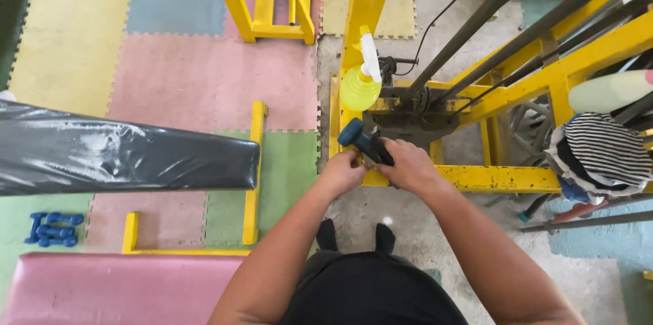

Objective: The recorder cleans a small dumbbell and the handle of a weight machine using a spray bottle and a cloth.

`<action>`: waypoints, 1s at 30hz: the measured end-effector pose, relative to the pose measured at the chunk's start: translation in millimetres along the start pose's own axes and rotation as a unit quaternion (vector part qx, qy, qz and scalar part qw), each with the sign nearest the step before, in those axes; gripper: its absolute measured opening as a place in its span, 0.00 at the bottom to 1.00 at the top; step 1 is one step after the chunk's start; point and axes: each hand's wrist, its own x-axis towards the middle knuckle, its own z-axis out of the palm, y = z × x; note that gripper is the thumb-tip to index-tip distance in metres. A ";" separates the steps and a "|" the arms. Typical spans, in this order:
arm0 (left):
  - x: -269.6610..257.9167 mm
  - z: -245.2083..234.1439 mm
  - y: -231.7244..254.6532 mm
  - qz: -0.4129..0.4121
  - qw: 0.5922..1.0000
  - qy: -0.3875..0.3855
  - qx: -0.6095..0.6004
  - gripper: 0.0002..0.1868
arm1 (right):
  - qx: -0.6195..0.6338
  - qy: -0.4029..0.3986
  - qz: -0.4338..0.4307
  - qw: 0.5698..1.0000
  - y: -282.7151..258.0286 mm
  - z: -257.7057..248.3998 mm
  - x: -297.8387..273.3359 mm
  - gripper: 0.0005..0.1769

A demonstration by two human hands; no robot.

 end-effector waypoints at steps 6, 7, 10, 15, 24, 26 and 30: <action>-2.7 -22.6 -2.9 0.043 0.999 0.007 0.028 0.22 | -0.018 0.005 -0.001 1.000 -15.7 4.6 -11.0 0.43; -7.1 -32.5 5.6 0.045 0.999 0.004 0.030 0.22 | -0.017 0.007 0.003 1.000 -18.9 5.1 -10.5 0.43; -18.8 -55.7 25.2 0.009 0.997 -0.001 0.074 0.17 | -0.070 -0.010 0.012 0.997 -28.9 0.8 -8.6 0.44; -16.9 -59.3 18.0 0.032 0.998 0.008 0.050 0.15 | -0.132 -0.045 0.021 0.990 -24.7 -10.3 7.2 0.42; -16.1 -79.4 16.3 0.018 0.986 -0.117 0.113 0.17 | -0.129 -0.076 0.044 0.988 -41.9 -22.1 -1.9 0.41; -16.1 -88.0 22.3 0.013 0.982 -0.131 0.133 0.18 | -0.116 -0.071 0.047 0.990 -41.1 -21.6 -4.2 0.42; -14.7 -97.6 31.0 -0.031 0.973 -0.163 0.161 0.19 | -0.057 -0.029 0.024 0.998 -25.7 -10.9 -8.2 0.39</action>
